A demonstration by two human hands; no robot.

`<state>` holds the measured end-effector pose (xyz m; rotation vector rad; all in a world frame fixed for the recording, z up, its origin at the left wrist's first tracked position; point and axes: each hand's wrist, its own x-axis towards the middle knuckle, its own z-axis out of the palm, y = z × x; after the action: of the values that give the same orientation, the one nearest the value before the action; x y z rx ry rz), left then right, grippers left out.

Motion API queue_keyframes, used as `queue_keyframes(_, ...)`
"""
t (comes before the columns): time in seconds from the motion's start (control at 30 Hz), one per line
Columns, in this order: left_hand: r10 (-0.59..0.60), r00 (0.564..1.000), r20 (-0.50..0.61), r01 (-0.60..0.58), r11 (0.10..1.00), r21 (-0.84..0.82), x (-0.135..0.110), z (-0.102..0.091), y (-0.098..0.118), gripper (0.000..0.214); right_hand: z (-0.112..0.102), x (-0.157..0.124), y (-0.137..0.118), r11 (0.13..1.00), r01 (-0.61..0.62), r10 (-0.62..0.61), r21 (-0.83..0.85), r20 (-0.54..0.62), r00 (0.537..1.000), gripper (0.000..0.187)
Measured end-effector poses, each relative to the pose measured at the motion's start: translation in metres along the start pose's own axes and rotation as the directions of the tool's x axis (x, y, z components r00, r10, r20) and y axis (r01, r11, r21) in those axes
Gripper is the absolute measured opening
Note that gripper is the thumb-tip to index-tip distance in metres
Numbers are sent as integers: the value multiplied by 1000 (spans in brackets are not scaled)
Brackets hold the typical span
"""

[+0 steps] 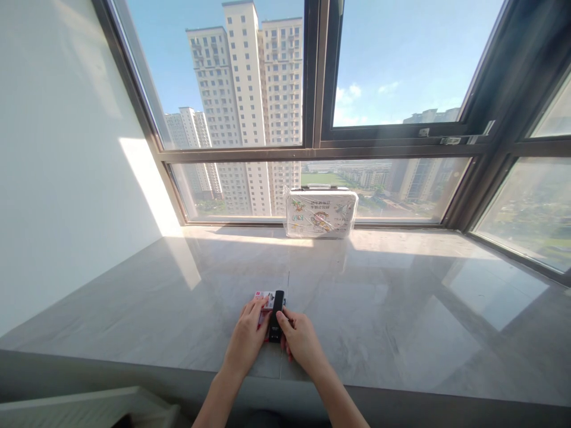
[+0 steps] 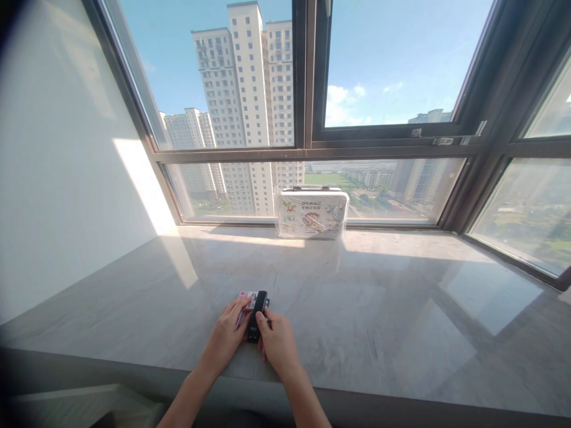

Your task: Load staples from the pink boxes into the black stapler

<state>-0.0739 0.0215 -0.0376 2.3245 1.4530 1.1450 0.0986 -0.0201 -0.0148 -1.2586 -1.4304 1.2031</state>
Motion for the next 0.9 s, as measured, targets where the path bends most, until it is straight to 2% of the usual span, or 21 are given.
queue_keyframes(0.13,13,1000,5,-13,1000,21,-2,-2,6,35,1,1,0,1000,-11,12,15,-12,1000,63)
queue_keyframes(0.27,18,1000,1,-18,999,46,-4,-5,15,36,4,1,1,999,-20,24,43,-75,997,66)
queue_keyframes(0.37,5,1000,-13,-5,999,38,-5,-9,20,36,1,-1,4,989,-57,78,134,-158,984,66)
queue_keyframes(0.47,-23,999,-28,23,1000,15,-7,-11,21,37,-12,-6,8,972,-67,125,227,-251,960,62)
queue_keyframes(0.63,-42,998,-41,42,999,7,-7,-11,17,37,-61,-24,20,989,-44,89,139,-338,937,57)
queue_keyframes(0.8,-65,995,-75,65,998,-8,-8,-14,18,40,-128,-41,39,995,-40,-4,-87,-463,887,52)
queue_keyframes(0.9,-73,995,-73,74,997,3,-9,-14,19,43,-167,-49,48,987,-52,-37,-152,-529,848,51)
